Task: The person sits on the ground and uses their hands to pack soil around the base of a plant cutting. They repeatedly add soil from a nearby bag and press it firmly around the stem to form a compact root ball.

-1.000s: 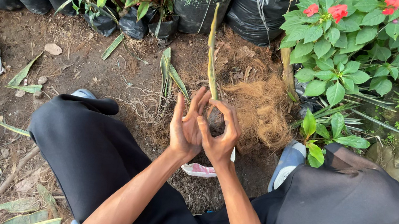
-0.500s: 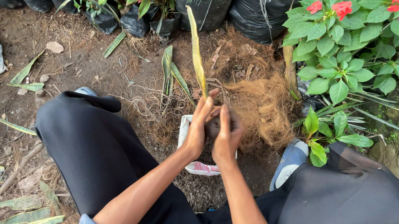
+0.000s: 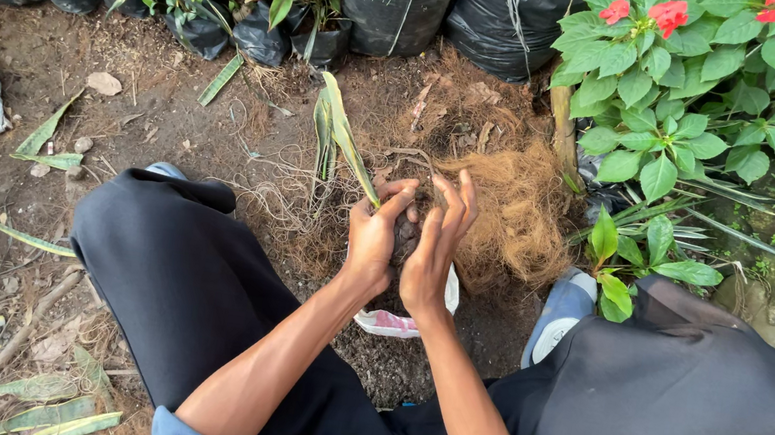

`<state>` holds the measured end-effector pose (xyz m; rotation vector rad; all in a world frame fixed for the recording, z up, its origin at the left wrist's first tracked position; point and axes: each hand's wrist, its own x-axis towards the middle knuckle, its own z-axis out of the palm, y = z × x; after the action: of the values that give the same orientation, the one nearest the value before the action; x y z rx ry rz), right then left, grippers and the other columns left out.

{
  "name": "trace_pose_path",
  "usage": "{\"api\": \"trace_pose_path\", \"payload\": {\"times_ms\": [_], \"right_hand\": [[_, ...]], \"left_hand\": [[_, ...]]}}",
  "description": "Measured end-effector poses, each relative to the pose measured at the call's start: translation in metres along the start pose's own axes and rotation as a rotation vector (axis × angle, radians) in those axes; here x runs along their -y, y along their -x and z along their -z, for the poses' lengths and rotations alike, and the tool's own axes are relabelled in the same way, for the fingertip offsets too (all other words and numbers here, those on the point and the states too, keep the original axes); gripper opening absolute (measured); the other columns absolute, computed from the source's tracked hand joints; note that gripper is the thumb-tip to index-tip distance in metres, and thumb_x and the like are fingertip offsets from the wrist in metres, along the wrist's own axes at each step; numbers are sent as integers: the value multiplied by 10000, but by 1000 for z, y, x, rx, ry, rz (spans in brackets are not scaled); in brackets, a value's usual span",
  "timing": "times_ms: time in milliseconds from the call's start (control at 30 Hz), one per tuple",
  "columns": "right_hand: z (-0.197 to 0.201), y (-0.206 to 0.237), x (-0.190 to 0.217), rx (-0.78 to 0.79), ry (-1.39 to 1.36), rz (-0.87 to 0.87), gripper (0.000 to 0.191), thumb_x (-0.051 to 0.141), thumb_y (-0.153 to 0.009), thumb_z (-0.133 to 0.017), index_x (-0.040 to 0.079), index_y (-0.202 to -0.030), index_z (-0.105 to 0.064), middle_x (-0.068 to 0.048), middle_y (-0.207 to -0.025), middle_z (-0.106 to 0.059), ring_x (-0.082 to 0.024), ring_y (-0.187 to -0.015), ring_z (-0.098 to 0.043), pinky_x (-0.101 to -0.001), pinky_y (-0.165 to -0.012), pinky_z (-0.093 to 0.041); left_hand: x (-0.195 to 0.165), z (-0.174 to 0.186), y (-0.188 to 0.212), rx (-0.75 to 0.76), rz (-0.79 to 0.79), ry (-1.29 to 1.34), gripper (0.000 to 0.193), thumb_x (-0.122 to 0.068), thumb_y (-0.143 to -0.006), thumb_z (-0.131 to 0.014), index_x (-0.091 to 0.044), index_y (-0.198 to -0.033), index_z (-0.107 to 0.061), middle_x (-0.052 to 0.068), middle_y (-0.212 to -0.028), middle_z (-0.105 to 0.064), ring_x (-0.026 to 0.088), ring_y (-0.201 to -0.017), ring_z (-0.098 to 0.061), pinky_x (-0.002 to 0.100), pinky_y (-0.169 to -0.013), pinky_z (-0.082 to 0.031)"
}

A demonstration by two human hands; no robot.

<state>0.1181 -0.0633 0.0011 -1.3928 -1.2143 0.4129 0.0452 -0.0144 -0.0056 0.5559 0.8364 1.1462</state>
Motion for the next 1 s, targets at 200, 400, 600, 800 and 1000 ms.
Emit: {"api": "trace_pose_path", "payload": {"times_ms": [200, 400, 600, 800, 1000], "right_hand": [[3, -3, -8, 41, -221, 13, 533, 406, -1144, -226, 28, -1449, -446, -210, -1613, -363, -340, -1534, -332, -494, -1269, -249], [5, -6, -10, 46, -261, -32, 489, 371, -1143, -256, 33, -1478, -369, -219, -1638, -333, -333, -1538, -335, -499, -1281, -252], [-5, 3, 0, 175, -131, 207, 521, 327, -1030, -471, 28, -1433, -331, -289, -1665, -215, -430, -1566, -236, -566, -1264, -245], [-3, 4, 6, 56, -59, 324, 474, 217, -985, -674, 38, -1364, -454, -255, -1553, -414, -408, -1498, -420, -546, -1267, -340], [1, 5, 13, 11, 18, 316, 391, 194, -950, -722, 34, -1284, -596, -231, -1454, -472, -376, -1400, -498, -523, -1168, -446]], "left_hand": [[-17, -5, 4, -41, 202, 294, 305, -299, -991, -613, -19, -1105, -575, 86, -874, -681, 149, -698, -722, 302, -646, -607], [-15, -6, 20, 124, 34, -110, 289, -336, -1023, -655, -117, -1211, -679, 36, -945, -663, 97, -513, -338, 245, -423, -266], [-14, -1, 4, -57, 36, 150, 301, -380, -978, -701, -96, -980, -601, 10, -822, -610, 97, -686, -574, 264, -591, -492], [-18, 6, -5, -23, -83, 206, 250, -320, -972, -704, -100, -908, -603, 37, -830, -644, 109, -722, -606, 274, -656, -522], [-23, 6, -4, -27, -87, 175, 205, -286, -988, -710, -122, -926, -604, 18, -867, -653, 73, -759, -596, 248, -697, -504]]}}
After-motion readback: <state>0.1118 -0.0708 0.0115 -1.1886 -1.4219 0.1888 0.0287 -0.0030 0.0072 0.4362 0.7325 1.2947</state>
